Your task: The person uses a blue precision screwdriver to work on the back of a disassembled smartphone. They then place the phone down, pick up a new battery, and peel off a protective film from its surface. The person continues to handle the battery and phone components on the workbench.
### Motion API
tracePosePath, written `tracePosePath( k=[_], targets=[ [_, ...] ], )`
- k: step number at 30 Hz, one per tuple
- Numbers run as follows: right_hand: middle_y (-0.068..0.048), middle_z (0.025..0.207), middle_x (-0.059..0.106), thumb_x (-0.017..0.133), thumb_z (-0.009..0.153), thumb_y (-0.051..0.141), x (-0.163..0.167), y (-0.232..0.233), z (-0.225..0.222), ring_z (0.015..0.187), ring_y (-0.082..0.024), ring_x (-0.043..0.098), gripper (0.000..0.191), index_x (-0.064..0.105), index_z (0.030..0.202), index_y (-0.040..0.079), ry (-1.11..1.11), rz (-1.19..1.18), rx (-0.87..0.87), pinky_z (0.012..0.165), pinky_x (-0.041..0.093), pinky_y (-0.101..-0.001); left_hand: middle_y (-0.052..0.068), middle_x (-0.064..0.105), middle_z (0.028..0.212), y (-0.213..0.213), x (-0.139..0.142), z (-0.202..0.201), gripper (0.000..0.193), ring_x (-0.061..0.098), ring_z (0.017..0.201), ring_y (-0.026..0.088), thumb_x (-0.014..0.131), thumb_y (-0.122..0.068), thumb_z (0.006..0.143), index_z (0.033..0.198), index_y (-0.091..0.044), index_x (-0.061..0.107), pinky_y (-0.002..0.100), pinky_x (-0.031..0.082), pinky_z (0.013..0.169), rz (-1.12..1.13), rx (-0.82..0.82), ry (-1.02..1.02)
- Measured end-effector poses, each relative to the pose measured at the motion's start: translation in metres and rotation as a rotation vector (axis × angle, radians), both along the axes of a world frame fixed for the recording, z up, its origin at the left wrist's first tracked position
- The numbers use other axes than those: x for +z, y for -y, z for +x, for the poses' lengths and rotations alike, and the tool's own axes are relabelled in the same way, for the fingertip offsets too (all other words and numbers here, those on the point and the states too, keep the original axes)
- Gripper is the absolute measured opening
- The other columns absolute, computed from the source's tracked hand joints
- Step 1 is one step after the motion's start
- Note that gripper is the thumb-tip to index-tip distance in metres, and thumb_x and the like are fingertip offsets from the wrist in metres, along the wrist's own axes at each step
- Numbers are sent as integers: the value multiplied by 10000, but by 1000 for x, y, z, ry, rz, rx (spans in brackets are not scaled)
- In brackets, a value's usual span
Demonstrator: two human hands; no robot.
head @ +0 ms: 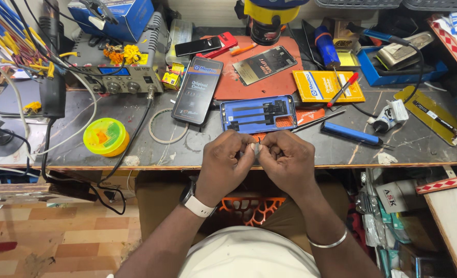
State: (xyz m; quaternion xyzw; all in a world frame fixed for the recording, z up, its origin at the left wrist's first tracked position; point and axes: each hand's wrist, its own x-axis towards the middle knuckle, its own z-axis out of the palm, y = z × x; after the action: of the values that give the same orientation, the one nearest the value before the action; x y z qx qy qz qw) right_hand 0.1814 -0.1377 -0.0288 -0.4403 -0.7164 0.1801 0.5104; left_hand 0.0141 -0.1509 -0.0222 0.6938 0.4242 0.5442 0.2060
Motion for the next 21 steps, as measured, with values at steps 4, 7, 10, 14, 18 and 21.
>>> tracePosePath(
  k=[4, 7, 10, 14, 18, 21],
  targets=[
    [0, 729, 643, 772, 852, 36, -1, -1, 1, 585, -16, 538, 74, 703, 868, 14, -38, -32, 31, 510, 436, -201, 91, 664, 842, 0, -2, 2, 96, 720, 705, 188, 740, -62, 892, 955, -31, 675, 307, 560, 589, 27, -12, 22],
    [2, 710, 649, 775, 843, 47, 0, -3, 4, 561, -8, 546, 78, 711, 867, 8, -24, -117, 38, 480, 425, -200, 88, 667, 866, 1, -4, 4, 107, 717, 745, 209, 747, -64, 880, 956, -40, 676, 326, 570, 623, 64, 18, -33],
    [-2, 705, 662, 775, 846, 53, 2, -4, 7, 566, -10, 530, 70, 727, 881, 13, -22, -151, 84, 494, 426, -202, 87, 663, 854, 1, -6, 5, 118, 683, 756, 252, 762, -56, 853, 949, -46, 692, 368, 553, 665, 100, 69, -122],
    [-2, 735, 686, 771, 831, 50, 4, -4, 10, 563, -8, 531, 64, 745, 883, 23, 19, -146, 105, 499, 425, -202, 94, 658, 881, 0, -10, 4, 151, 674, 808, 285, 764, -51, 840, 975, -46, 697, 390, 555, 714, 146, 80, -167],
    [-3, 727, 684, 774, 823, 50, 3, -5, 11, 559, -11, 520, 66, 750, 880, 25, 12, -176, 113, 491, 416, -204, 88, 652, 890, 0, -13, 4, 162, 673, 831, 289, 771, -52, 835, 979, -60, 696, 397, 560, 735, 186, 89, -201],
    [-3, 719, 682, 777, 821, 51, 1, -5, 12, 564, -8, 527, 71, 746, 879, 22, 1, -181, 105, 497, 424, -199, 91, 649, 899, 0, -15, 4, 178, 673, 839, 288, 773, -54, 835, 992, -51, 689, 395, 564, 743, 197, 93, -209]
  ],
)
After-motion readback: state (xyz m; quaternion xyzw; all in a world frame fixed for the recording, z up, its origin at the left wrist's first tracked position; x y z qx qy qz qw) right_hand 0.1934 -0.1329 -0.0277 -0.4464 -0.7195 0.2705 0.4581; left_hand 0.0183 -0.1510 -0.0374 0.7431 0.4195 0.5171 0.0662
